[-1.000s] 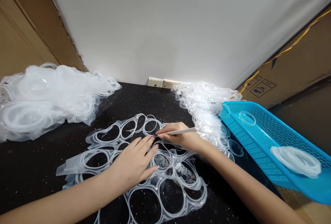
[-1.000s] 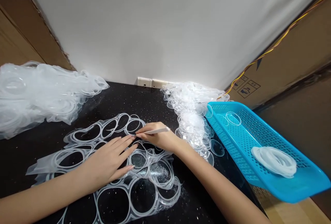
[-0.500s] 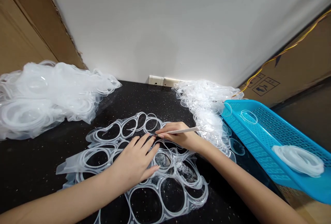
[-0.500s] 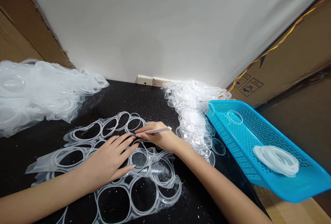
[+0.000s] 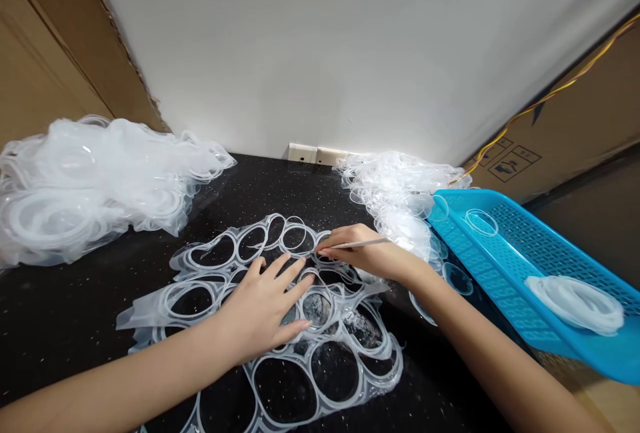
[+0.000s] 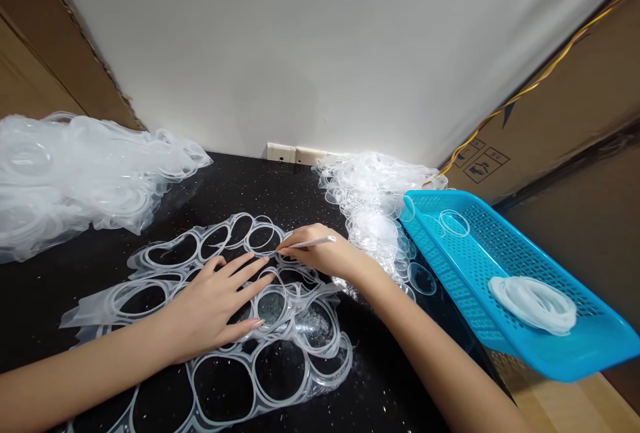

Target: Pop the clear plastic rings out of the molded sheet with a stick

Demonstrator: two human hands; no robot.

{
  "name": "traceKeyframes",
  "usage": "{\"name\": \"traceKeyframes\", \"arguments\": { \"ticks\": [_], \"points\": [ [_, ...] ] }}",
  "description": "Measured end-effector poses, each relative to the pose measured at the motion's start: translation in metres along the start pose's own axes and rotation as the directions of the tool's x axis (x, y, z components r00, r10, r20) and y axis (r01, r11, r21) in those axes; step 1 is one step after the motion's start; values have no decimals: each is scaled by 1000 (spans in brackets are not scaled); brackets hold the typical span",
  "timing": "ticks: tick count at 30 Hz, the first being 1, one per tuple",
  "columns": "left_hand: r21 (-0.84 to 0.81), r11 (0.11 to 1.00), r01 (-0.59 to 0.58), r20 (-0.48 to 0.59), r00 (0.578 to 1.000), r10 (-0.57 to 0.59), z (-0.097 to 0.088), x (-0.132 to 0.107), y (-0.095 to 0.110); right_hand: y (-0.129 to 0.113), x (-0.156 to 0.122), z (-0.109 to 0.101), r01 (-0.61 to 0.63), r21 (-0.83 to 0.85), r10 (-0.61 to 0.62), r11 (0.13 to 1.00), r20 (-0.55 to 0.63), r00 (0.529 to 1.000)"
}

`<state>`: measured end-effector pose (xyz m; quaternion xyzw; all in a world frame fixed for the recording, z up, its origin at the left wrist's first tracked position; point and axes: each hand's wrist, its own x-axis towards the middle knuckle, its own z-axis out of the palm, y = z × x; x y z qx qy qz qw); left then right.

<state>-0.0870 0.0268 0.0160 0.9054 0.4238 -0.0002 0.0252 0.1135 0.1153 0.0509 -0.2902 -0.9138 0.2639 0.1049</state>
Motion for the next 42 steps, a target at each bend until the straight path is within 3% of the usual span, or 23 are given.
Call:
{"name": "traceKeyframes", "arguments": {
  "ticks": [11, 16, 22, 42],
  "points": [
    [-22, 1000, 11, 5, 1000, -10, -3, 1, 0, 6, -2, 1, 99, 16, -99, 995, -13, 995],
    [-31, 999, 14, -11, 1000, -15, -2, -1, 1, 1, -3, 0, 66, 14, -65, 998, -61, 996],
    [-45, 999, 12, -37, 999, -13, 0, -1, 1, 1, -2, 6, 106, 32, -105, 994, -27, 994],
    [-112, 993, 31, 53, 998, -25, -5, 1, 1, 6, -2, 11, 75, 120, -67, 990, -73, 995]
  ]
}}
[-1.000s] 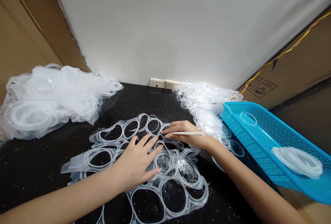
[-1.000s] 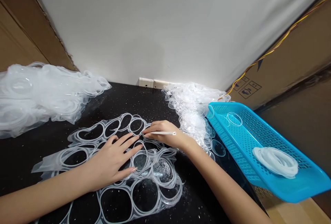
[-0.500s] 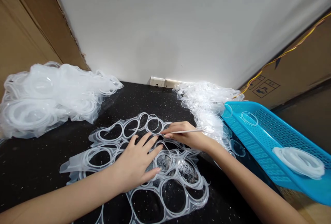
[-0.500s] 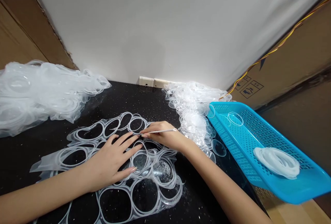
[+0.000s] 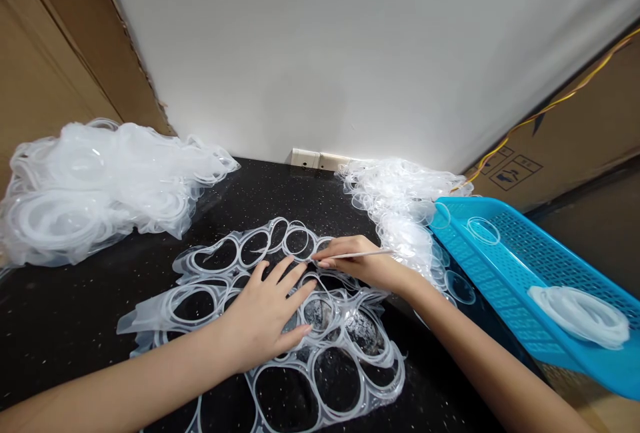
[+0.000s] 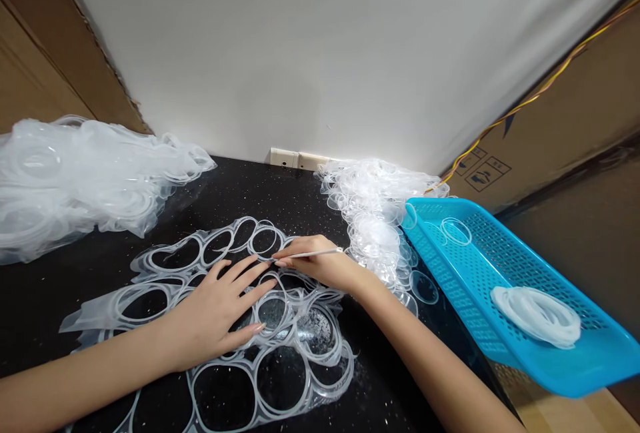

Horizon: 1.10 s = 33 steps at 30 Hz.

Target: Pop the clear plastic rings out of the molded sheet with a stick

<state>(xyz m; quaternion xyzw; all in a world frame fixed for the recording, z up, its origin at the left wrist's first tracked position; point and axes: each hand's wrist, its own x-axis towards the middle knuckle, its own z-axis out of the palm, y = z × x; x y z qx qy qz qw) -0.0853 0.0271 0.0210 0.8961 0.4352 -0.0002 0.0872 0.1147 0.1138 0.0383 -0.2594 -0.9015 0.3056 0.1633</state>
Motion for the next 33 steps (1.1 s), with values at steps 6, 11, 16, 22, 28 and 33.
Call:
{"name": "traceKeyframes", "arguments": {
  "ticks": [6, 11, 16, 22, 28, 33],
  "points": [
    [12, 1000, -5, 1, 1000, 5, -1, -1, 1, 0, -1, 1, 44, -89, -41, 995, 32, 999],
    [-5, 1000, -23, -7, 1000, 23, -1, -1, 0, 3, -1, 10, 36, -291, -39, 956, -5, 999],
    [-73, 994, -80, -41, 996, 77, 1, 1, -5, 9, 2, 22, 115, -505, -121, 855, 22, 992],
    [-110, 992, -59, -37, 998, 55, 3, 4, -6, 13, 2, 21, 168, -552, -192, 817, 15, 981],
    [-129, 988, -82, -14, 997, 81, -5, 7, -10, 13, 6, 20, 119, -582, -170, 804, -33, 985],
    [-136, 987, -91, -24, 996, 88, -5, 8, -11, 7, 16, 17, 85, -442, -131, 893, -76, 988]
  ]
}}
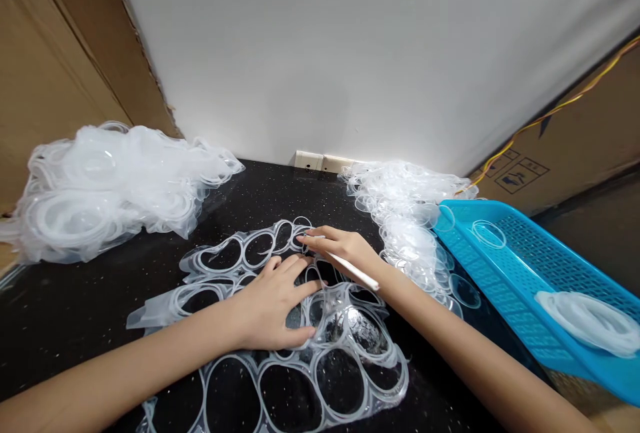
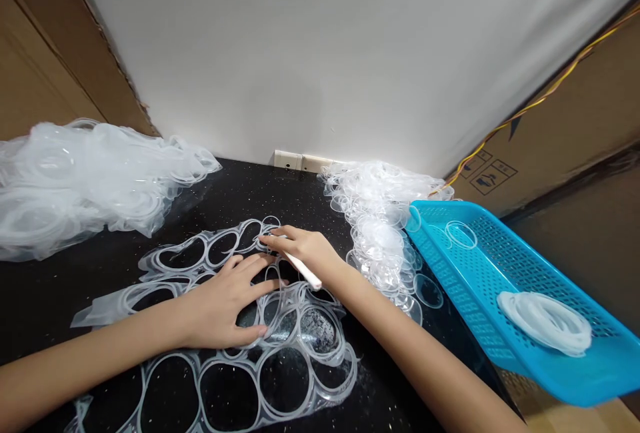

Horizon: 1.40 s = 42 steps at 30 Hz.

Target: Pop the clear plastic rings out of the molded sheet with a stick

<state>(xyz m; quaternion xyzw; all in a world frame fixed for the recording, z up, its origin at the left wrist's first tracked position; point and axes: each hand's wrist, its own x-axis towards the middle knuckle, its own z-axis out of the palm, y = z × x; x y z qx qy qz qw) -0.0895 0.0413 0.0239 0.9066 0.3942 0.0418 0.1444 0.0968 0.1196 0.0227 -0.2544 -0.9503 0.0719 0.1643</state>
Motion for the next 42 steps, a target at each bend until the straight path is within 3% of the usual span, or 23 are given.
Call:
{"name": "traceKeyframes", "arguments": {
  "ticks": [4, 11, 18, 24, 31, 42],
  "points": [
    [28, 999, 19, -9, 1000, -19, 4, 1, 0, -3, 5, -4, -47, 153, 46, 987, 8, 999],
    [91, 991, 96, -6, 995, -96, 2, -2, 4, -4, 4, -4, -65, 268, 62, 961, 20, 998],
    [119, 992, 48, -68, 997, -40, 8, 0, 0, -2, 1, 0, -34, 280, 25, 960, 36, 999],
    [65, 998, -19, -79, 997, 24, 4, 0, 1, 0, 0, 6, -53, 59, 49, 997, 72, 996],
    [-43, 999, 32, -45, 998, -34, -5, -2, 0, -3, 12, 5, -100, -215, 122, 972, 90, 989],
    [-42, 999, 13, -52, 999, -15, -4, -3, 1, 37, 61, -27, -305, -419, 285, 855, -111, 952]
  ]
}}
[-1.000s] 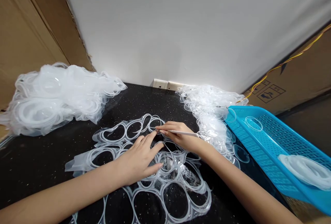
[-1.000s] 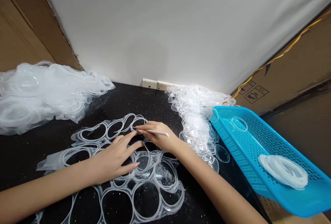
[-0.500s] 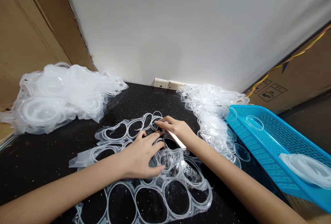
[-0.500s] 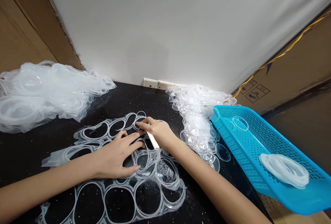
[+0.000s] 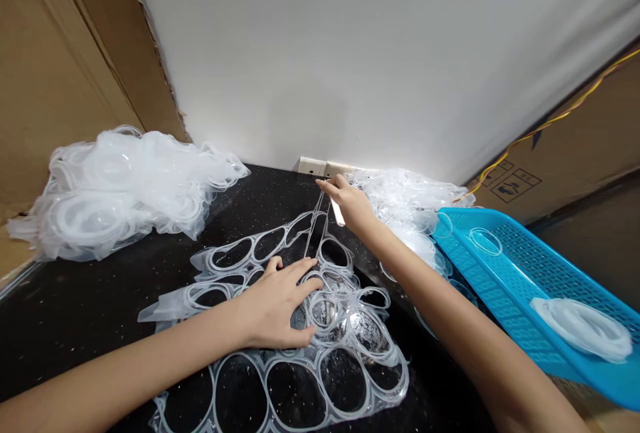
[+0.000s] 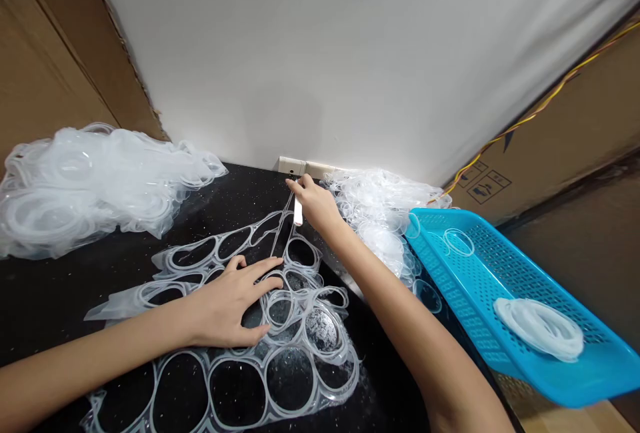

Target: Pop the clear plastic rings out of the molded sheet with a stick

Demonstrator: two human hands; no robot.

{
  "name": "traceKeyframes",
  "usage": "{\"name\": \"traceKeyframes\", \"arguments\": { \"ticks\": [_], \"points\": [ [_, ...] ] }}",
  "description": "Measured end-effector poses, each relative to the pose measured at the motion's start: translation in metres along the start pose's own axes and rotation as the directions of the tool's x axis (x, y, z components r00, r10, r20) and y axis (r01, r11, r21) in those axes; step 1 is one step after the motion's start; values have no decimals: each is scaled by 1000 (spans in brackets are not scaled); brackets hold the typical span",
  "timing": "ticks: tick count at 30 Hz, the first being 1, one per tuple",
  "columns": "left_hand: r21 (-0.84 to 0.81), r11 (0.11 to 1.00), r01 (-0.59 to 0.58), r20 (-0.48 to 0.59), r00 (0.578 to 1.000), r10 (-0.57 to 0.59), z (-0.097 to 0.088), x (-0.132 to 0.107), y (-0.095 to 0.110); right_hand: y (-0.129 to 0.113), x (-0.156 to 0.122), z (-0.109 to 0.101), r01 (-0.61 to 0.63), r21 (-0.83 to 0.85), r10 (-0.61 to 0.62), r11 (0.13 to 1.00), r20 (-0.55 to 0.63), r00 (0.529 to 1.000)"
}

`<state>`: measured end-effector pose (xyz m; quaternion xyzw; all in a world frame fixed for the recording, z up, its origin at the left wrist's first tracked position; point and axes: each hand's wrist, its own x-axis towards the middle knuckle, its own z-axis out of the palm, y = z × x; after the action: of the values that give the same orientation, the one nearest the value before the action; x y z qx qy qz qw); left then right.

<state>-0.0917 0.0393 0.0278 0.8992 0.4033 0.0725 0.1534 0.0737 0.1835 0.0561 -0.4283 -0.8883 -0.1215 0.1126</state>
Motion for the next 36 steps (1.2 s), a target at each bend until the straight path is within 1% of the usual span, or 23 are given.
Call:
{"name": "traceKeyframes", "arguments": {
  "ticks": [4, 9, 11, 13, 16, 18, 20, 21, 23, 24, 25, 27, 28, 29, 31, 33, 36],
  "points": [
    [-18, 1000, 16, -1, 1000, -16, -1, 0, -2, 9, 16, -2, -33, 37, 33, 999, 7, 999],
    [-36, 999, -3, -39, 999, 2, 0, -1, -9, 20, 30, -15, -70, 126, 70, 989, 4, 998],
    [-16, 1000, -6, -55, 998, 5, 0, -2, -11, 18, 34, -20, -51, 186, 47, 981, 26, 999],
    [8, 1000, -12, -66, 998, 12, 1, -2, -10, 11, 32, -21, 6, 265, -27, 964, 76, 997],
    [48, 999, -24, -88, 996, 28, 4, -3, -8, 2, 15, -21, 98, 379, -167, 920, 152, 974],
    [71, 997, -28, -110, 993, 36, 5, -4, -7, 4, -4, -23, 106, 414, -186, 904, 157, 970],
    [80, 996, -26, -130, 991, 36, 4, -4, -7, 12, -26, -27, 54, 447, -125, 893, 131, 983],
    [79, 997, -22, -136, 990, 33, 3, -3, -7, 16, -38, -29, 7, 483, -69, 876, 112, 991],
    [76, 997, -17, -165, 986, 30, -1, -2, -7, 23, -59, -32, -87, 569, 40, 818, 95, 995],
    [78, 997, -23, -198, 980, 38, -3, 0, -6, 24, -69, -33, -120, 606, 71, 786, 104, 992],
    [82, 996, -38, -237, 970, 57, -5, 2, -5, 22, -77, -33, -135, 632, 76, 763, 119, 990],
    [103, 990, -97, -286, 950, 123, -6, 9, 2, 15, -90, -30, -119, 663, 14, 739, 161, 987],
    [119, 985, -124, -280, 948, 153, -5, 12, 7, 10, -95, -28, -97, 670, -34, 736, 179, 983],
    [139, 981, -138, -245, 955, 169, -3, 16, 12, 5, -98, -26, -76, 673, -75, 736, 191, 979],
    [185, 974, -128, -139, 978, 155, 4, 23, 23, -1, -103, -22, -53, 674, -114, 737, 200, 973],
    [223, 971, -88, -63, 993, 104, 12, 26, 30, -2, -107, -20, -58, 678, -104, 733, 196, 975],
    [243, 969, -49, -21, 998, 56, 20, 24, 33, 4, -110, -19, -74, 696, -82, 714, 189, 979]
  ]
}}
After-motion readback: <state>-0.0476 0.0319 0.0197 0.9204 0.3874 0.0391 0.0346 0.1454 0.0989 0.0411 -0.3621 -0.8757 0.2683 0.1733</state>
